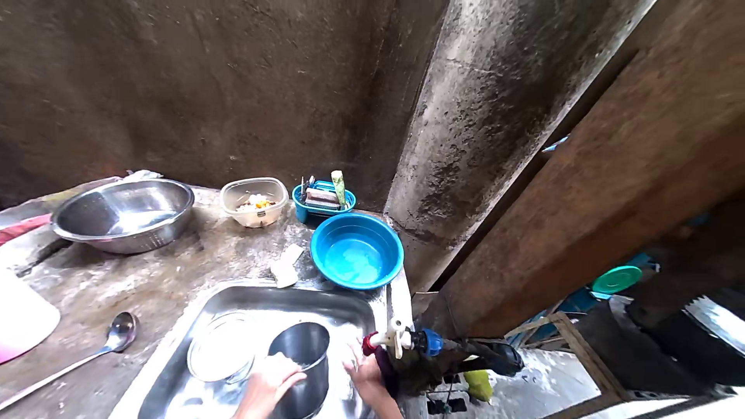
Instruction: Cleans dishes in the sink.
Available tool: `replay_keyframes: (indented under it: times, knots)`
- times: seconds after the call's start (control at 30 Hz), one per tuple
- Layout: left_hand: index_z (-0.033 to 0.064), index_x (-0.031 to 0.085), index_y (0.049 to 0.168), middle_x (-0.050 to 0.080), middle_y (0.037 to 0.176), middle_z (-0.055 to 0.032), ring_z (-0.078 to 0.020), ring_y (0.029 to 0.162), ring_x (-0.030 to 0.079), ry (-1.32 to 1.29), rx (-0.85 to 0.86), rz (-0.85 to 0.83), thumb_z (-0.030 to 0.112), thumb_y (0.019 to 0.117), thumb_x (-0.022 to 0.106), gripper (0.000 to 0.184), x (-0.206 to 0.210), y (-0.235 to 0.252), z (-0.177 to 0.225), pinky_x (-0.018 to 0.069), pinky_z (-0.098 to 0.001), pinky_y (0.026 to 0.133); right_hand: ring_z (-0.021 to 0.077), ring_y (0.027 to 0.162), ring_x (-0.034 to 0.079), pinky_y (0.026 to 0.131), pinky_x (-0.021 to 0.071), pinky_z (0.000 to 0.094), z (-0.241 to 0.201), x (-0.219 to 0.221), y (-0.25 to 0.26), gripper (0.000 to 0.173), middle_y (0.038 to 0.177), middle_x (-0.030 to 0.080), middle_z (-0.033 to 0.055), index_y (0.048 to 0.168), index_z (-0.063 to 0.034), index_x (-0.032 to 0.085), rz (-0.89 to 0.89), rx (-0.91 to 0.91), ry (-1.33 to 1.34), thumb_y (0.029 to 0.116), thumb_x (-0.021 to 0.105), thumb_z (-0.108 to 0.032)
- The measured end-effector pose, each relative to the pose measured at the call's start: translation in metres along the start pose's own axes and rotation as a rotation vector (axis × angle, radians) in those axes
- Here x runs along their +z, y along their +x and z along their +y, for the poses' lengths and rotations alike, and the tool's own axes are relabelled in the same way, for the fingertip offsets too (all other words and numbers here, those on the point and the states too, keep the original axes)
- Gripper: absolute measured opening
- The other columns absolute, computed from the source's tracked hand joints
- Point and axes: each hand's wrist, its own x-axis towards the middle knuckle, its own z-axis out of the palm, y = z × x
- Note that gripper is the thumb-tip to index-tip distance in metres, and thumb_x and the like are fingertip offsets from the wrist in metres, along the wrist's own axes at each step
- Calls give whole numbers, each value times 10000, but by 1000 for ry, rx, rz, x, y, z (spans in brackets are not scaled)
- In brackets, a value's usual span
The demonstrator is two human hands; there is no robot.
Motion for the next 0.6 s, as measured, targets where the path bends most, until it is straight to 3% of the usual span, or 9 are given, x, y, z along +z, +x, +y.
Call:
replay_keyframes:
  times: [0.03,0.1,0.17,0.23,0.33,0.4,0.43,0.53,0.6]
  knots:
    - [11,788,855,750,810,-148,-361,780,731,-15,-82,-25,225,920,678,249,-7,-1,0,580,-526,728,361,1503,341,1247,238,471,-1,-7,-9,527,1553,439,254,1506,-53,498,-29,-52,-246,1055,537,-322]
    - [-4,783,849,749,815,-169,-386,787,728,-38,-153,-93,187,897,709,211,-14,-6,1,575,-544,732,414,1451,421,1212,284,548,7,-8,-21,384,1469,535,271,1375,-28,636,60,-142,-531,1010,576,-132]
    - [-10,774,847,746,812,-178,-389,789,731,-80,-125,-177,179,889,726,200,-10,-14,4,578,-547,733,431,1386,495,1164,359,547,13,-14,-25,346,1395,593,281,1255,21,703,106,-110,-618,972,507,61]
    - [-11,766,847,744,806,-175,-377,780,738,-111,-58,-241,169,892,731,189,-3,-18,10,587,-543,726,405,1228,625,1040,479,512,11,-25,-27,310,1246,686,254,1152,29,749,207,-106,-625,956,513,74]
    - [-5,763,853,746,804,-162,-361,758,739,-109,-30,-262,162,894,723,177,6,-16,17,583,-528,694,417,1215,627,1021,482,543,-8,-60,-45,320,1280,666,249,1291,-3,677,106,13,-615,1012,533,-64]
    - [-6,767,926,749,858,-184,-391,819,742,-93,-104,-356,178,930,698,197,6,-11,24,585,-564,735,458,1328,525,1103,376,618,-1,-77,-58,525,1396,586,268,1475,-129,553,35,102,-593,994,636,-322]
    - [-12,763,990,751,919,-203,-414,883,737,-88,-160,-445,190,962,671,223,4,-6,27,574,-585,790,478,1358,487,1139,312,642,12,-78,-60,617,1425,561,281,1526,-191,503,47,110,-582,963,674,-377]
    - [-10,711,1195,722,1122,-238,-446,1089,679,-59,-314,-766,246,1038,574,330,1,10,32,500,-607,955,450,1341,512,1132,340,590,29,-82,-55,512,1415,572,267,1545,-247,476,-9,166,-594,1040,554,-277]
    - [-14,695,1231,710,1157,-249,-453,1124,662,-39,-338,-851,248,1049,553,349,3,14,31,483,-608,983,413,1343,535,1150,359,550,19,-87,-46,396,1376,614,254,1425,-107,604,51,244,-448,1077,480,-251]
